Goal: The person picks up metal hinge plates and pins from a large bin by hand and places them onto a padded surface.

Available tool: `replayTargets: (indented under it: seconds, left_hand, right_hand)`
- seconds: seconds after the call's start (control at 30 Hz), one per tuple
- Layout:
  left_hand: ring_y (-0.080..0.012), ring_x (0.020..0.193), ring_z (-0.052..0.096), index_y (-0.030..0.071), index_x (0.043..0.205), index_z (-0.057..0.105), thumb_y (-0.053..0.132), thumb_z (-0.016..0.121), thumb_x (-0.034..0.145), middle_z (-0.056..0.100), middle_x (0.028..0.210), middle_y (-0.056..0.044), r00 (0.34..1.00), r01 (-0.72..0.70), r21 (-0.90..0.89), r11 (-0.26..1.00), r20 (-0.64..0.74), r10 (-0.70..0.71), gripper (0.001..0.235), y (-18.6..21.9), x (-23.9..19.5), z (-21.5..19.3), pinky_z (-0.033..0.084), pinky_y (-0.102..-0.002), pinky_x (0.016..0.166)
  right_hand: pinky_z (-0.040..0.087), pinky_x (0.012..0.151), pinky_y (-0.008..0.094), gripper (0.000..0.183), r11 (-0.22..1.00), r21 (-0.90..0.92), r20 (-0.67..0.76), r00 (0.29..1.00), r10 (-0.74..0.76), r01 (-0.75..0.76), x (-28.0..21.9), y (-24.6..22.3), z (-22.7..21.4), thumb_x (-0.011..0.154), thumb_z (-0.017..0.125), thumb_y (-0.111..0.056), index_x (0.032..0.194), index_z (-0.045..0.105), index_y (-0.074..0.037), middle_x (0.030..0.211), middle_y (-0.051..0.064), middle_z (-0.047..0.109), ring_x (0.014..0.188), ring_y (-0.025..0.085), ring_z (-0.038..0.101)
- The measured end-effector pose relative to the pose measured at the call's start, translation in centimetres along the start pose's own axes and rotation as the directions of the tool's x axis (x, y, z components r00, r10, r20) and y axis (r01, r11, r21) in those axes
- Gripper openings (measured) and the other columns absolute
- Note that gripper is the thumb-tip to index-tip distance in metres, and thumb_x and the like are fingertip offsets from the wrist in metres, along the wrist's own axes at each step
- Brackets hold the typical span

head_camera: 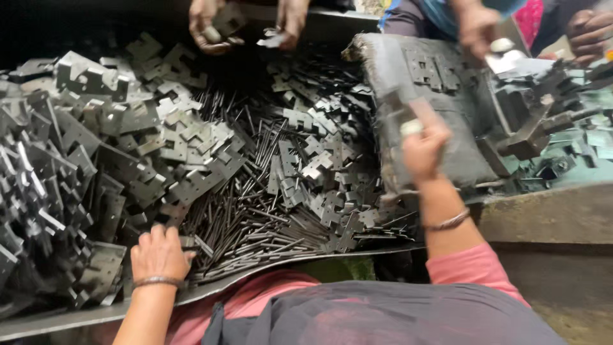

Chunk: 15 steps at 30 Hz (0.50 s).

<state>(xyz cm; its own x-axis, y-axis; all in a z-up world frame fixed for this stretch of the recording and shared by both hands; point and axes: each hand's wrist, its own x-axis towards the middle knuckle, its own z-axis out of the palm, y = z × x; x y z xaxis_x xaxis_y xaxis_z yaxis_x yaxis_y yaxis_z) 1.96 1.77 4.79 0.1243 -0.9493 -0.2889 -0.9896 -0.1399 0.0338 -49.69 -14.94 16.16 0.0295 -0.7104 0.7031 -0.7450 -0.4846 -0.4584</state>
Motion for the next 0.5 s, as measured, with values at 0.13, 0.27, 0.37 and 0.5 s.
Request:
replayTargets:
  seconds: [0.13, 0.27, 0.37, 0.5]
  left_hand:
    - [-0.0349, 0.117, 0.065, 0.021, 0.125, 0.064, 0.048, 0.081, 0.077, 0.063, 0.125, -0.013, 0.995, 0.09, -0.085, 0.992, 0.048, -0.086, 0.059, -1.4, 0.7, 1.1, 0.056, -0.047, 0.094]
    - [-0.0394, 0.108, 0.068, 0.028, 0.135, 0.061, 0.045, 0.074, 0.087, 0.072, 0.115, -0.018, 0.97, 0.188, -0.296, 0.936, 0.208, -0.129, 0.052, -3.3, 0.6, 1.6, 0.055, -0.05, 0.091]
    - [-0.0379, 0.103, 0.07, 0.023, 0.12, 0.071, 0.04, 0.073, 0.087, 0.075, 0.107, -0.016, 0.986, 0.122, -0.503, 0.856, 0.161, -0.046, 0.037, -3.8, 0.2, 1.7, 0.056, -0.047, 0.091]
    - [-0.0425, 0.099, 0.068, 0.017, 0.113, 0.07, 0.033, 0.069, 0.088, 0.073, 0.108, -0.016, 0.986, -0.167, -0.486, 0.858, -0.088, 0.142, 0.029, -1.1, -0.3, 1.1, 0.054, -0.049, 0.082]
  right_hand:
    - [0.051, 0.095, 0.053, 0.042, 0.693, -0.719, 0.055, 0.998, -0.024, 0.056, 0.3, 12.9, -6.4, 0.094, 0.053, 0.008, 0.135, 0.062, 0.013, 0.118, 0.03, 0.068, 0.111, 0.048, 0.064]
    - [0.053, 0.096, 0.05, 0.038, 0.713, -0.691, 0.178, 0.984, 0.004, 0.122, -2.3, 16.5, -8.2, 0.09, 0.055, 0.004, 0.127, 0.059, 0.012, 0.113, 0.029, 0.065, 0.111, 0.043, 0.064]
    - [0.05, 0.086, 0.049, 0.017, 0.719, -0.689, 0.236, 0.966, 0.105, 0.091, -0.6, 11.0, -4.5, 0.086, 0.064, -0.001, 0.101, 0.061, 0.006, 0.1, 0.024, 0.065, 0.097, 0.038, 0.062]
    - [0.058, 0.086, 0.041, 0.021, 0.889, -0.245, 0.373, 0.884, -0.281, 0.386, -1.9, 0.0, 4.7, 0.091, 0.062, 0.005, 0.108, 0.072, -0.002, 0.106, 0.015, 0.07, 0.1, 0.029, 0.067]
